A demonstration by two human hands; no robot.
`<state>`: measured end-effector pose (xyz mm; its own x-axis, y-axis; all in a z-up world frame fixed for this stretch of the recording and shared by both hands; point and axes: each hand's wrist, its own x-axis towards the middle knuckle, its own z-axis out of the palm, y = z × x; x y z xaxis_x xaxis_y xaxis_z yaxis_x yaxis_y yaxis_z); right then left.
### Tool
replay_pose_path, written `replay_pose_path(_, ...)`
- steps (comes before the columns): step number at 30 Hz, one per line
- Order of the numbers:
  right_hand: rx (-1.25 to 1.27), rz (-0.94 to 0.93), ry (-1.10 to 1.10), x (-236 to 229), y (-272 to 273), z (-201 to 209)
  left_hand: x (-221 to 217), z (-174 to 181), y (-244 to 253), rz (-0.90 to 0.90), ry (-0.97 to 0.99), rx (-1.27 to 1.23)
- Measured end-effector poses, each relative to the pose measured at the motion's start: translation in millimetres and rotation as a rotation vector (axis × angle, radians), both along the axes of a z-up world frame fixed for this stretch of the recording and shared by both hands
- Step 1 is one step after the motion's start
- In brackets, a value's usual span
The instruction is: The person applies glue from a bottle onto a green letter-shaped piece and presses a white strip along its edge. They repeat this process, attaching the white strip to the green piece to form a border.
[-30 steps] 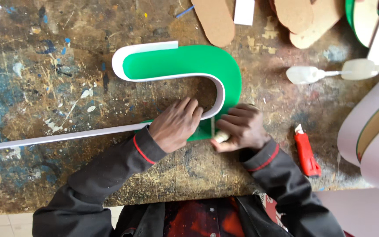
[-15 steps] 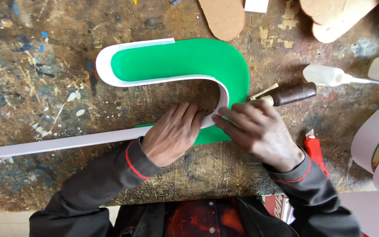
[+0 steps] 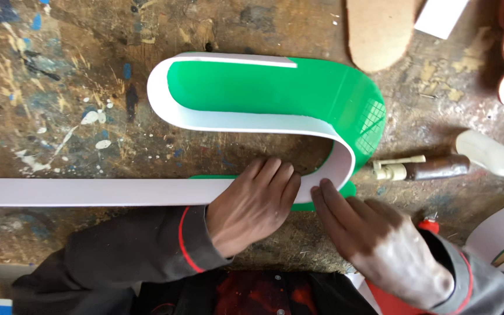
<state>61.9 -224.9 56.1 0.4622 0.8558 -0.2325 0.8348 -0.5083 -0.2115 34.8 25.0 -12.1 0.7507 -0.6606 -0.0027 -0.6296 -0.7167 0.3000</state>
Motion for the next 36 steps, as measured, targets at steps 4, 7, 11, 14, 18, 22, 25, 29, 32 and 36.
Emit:
replay_pose_path(4, -0.11, 0.072, -0.067, 0, 6, 1, 4, 7, 19, 0.083, 0.057, 0.025)
replay_pose_path(7, -0.15, 0.037, -0.033, -2, 9, 1, 1, 7, 33, 0.069, 0.083, 0.036)
replay_pose_path(11, -0.187, 0.019, -0.022, -2, 17, 4, -8, 5, 38, 0.11, 0.057, 0.042)
replay_pose_path(14, -0.191, 0.043, 0.001, 2, 18, 5, -18, 1, 36, 0.069, -0.011, 0.042)
replay_pose_path(18, -0.192, 0.059, 0.017, 4, 16, 4, -22, 0, 32, 0.082, -0.048, 0.068)
replay_pose_path(22, -0.203, 0.072, 0.013, 5, 15, 2, -21, 4, 31, 0.08, -0.099, 0.101)
replay_pose_path(25, -0.192, 0.064, 0.034, 6, 12, 1, -24, 1, 31, 0.076, -0.102, 0.084)
replay_pose_path(29, -0.214, 0.061, 0.059, 3, 9, 0, -21, 8, 30, 0.107, -0.061, 0.045)
replay_pose_path(32, -0.182, 0.041, 0.064, 7, 10, 0, -24, 10, 27, 0.158, -0.026, 0.014)
replay_pose_path(36, -0.154, 0.034, 0.099, 0, 0, -6, -18, 4, 20, 0.171, -0.031, -0.064)
